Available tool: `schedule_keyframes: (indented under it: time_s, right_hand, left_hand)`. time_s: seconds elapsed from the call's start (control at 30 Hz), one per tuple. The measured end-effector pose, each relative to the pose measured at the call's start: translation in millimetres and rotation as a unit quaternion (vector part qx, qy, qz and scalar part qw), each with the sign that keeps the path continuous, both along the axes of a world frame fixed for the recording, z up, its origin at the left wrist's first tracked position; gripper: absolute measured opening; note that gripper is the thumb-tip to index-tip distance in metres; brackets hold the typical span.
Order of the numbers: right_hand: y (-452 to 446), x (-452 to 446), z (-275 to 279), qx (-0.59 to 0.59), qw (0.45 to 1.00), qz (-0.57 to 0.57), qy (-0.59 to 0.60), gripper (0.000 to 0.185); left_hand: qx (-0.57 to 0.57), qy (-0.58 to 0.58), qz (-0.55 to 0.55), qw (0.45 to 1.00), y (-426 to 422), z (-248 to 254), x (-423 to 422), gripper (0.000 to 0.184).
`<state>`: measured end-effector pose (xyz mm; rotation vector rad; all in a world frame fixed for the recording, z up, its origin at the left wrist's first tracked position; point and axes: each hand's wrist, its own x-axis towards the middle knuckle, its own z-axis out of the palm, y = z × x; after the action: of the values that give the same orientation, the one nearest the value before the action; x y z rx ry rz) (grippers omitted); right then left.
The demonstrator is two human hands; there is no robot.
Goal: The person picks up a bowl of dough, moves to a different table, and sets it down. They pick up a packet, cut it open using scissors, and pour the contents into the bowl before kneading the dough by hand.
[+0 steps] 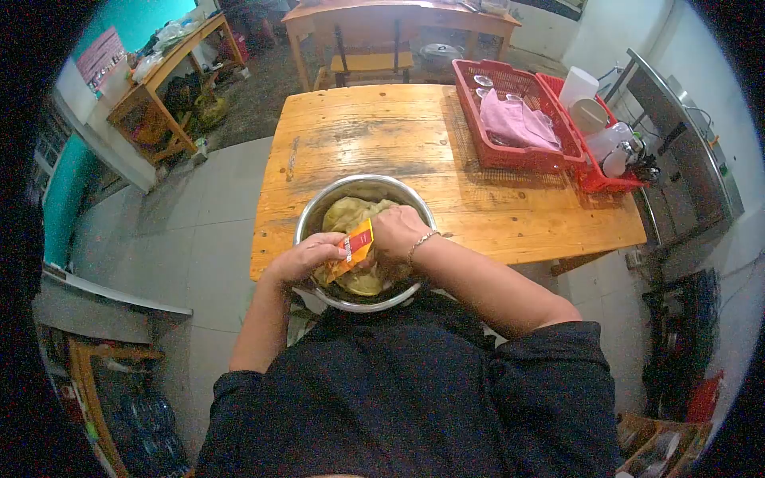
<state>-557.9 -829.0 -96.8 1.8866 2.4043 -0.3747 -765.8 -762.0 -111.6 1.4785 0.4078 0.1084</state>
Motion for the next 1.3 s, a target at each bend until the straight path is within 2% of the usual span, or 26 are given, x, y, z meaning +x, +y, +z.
schedule_keyframes:
  time_s: [0.13, 0.2, 0.27, 0.3, 0.4, 0.5, 0.53, 0.63, 0.93, 1.03, 1.07, 1.1, 1.17, 1.27, 1.3]
  right_hand:
    - [14.0, 1.7, -20.6, 0.006, 0.998, -0.061, -0.008, 0.02]
    - [20.0, 7.4, -27.6, -0.019, 0.997, -0.075, -0.024, 0.023]
    - [17.3, 10.2, -27.0, -0.011, 0.996, -0.081, 0.018, 0.024]
    - [17.0, 11.5, -25.4, -0.007, 0.996, -0.084, 0.039, 0.025]
    - [12.1, 7.9, 8.2, -0.088, 0.991, -0.095, 0.021, 0.025]
    - [-3.5, 10.4, 34.7, 0.015, 0.999, -0.018, 0.049, 0.024]
    - [-5.3, 8.1, 35.8, 0.02, 0.998, 0.001, 0.055, 0.023]
    - [-9.1, -14.4, 9.0, -0.077, 0.997, -0.001, -0.003, 0.021]
    - [-9.5, -29.4, -3.0, -0.029, 0.987, 0.141, -0.072, 0.019]
    - [-0.1, -12.8, -10.1, -0.09, 0.988, 0.123, 0.0, 0.023]
    - [5.6, -4.1, -9.2, -0.065, 0.989, 0.109, 0.071, 0.025]
    - [8.4, 6.2, -4.4, -0.145, 0.981, 0.063, 0.117, 0.025]
    - [4.1, 15.0, -9.7, -0.093, 0.97, 0.003, 0.226, 0.022]
    - [1.4, 17.1, -2.6, -0.071, 0.924, -0.128, 0.354, 0.023]
    - [-0.4, 17.4, 3.0, -0.089, 0.872, -0.158, 0.455, 0.024]
  left_hand:
    - [-0.086, -0.021, 0.023, 0.996, 2.8, -10.4, -3.5, 0.033]
    - [-0.13, -0.063, 0.065, 0.987, 1.8, -11.3, -2.7, 0.035]
    - [-0.189, -0.094, 0.121, 0.97, -5.9, -3.7, -0.2, 0.04]
    - [-0.158, -0.107, 0.134, 0.972, -7.1, -5.1, 1.4, 0.039]
    - [-0.089, -0.147, 0.177, 0.969, -5.7, -8.0, 4.6, 0.039]
    - [-0.093, -0.181, 0.218, 0.955, -6.6, -3.9, 5.3, 0.045]
    - [-0.106, -0.187, 0.221, 0.951, -8.7, 0.3, 5.3, 0.046]
    - [-0.123, -0.201, 0.232, 0.944, -14.0, 8.3, 8.4, 0.047]
    - [-0.098, -0.209, 0.23, 0.946, -6.7, -8.8, 11.9, 0.046]
    - [-0.087, -0.217, 0.253, 0.939, -9.1, -7.7, 9.6, 0.039]
    - [-0.083, -0.218, 0.262, 0.936, -10.5, -6.4, 9.3, 0.036]
    - [-0.073, -0.222, 0.266, 0.935, -11.0, -6.9, 8.7, 0.034]
    - [-0.051, -0.229, 0.278, 0.932, -10.5, -7.2, 6.0, 0.031]
    - [-0.107, -0.226, 0.31, 0.917, -17.0, 6.4, 0.6, 0.026]
    - [-0.095, -0.227, 0.32, 0.915, -16.7, 5.9, -0.1, 0.026]
